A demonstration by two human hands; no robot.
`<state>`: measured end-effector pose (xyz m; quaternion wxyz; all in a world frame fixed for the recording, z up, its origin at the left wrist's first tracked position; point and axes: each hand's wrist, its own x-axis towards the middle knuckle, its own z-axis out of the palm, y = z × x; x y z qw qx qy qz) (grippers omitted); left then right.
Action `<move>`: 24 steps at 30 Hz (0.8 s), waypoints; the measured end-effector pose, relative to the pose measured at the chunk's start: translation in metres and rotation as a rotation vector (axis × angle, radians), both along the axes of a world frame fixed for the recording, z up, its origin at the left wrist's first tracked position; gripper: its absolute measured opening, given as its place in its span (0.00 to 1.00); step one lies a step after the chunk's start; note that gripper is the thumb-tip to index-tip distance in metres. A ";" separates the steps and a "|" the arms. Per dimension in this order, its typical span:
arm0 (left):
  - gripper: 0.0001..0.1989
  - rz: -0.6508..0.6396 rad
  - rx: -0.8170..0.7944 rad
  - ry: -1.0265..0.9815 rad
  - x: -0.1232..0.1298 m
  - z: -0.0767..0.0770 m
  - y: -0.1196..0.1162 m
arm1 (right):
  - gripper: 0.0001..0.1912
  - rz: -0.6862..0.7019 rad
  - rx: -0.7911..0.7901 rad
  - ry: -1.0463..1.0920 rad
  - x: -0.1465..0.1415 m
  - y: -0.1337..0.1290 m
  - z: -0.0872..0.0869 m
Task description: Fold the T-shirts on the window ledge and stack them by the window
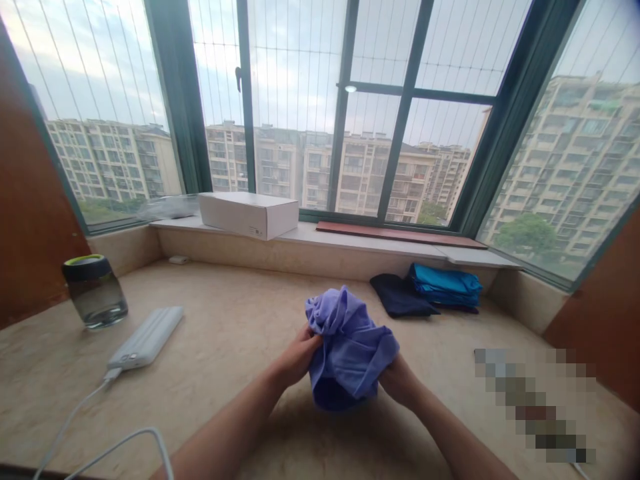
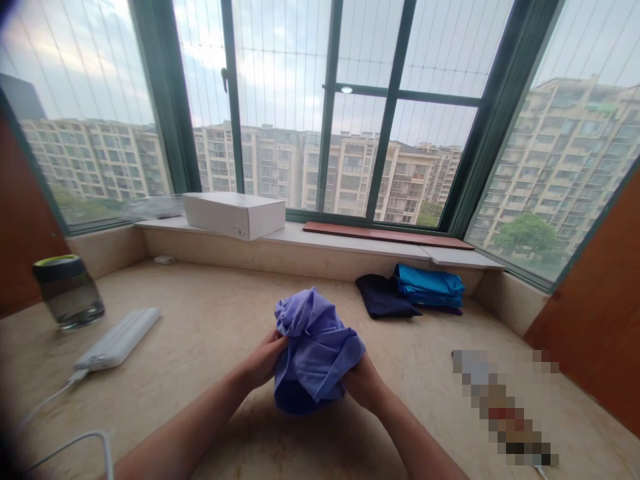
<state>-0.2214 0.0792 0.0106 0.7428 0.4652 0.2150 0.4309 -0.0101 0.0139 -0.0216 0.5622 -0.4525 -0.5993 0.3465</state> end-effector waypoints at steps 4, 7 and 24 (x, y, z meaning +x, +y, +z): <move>0.27 0.067 0.107 0.097 0.002 0.001 0.009 | 0.25 -0.189 0.063 0.035 0.011 0.002 0.017; 0.30 -0.057 0.016 0.179 0.001 0.002 0.011 | 0.27 -0.334 0.087 0.112 0.015 0.006 0.029; 0.31 0.314 0.014 -0.183 -0.003 -0.001 0.026 | 0.28 0.009 -0.090 0.000 0.034 -0.006 0.026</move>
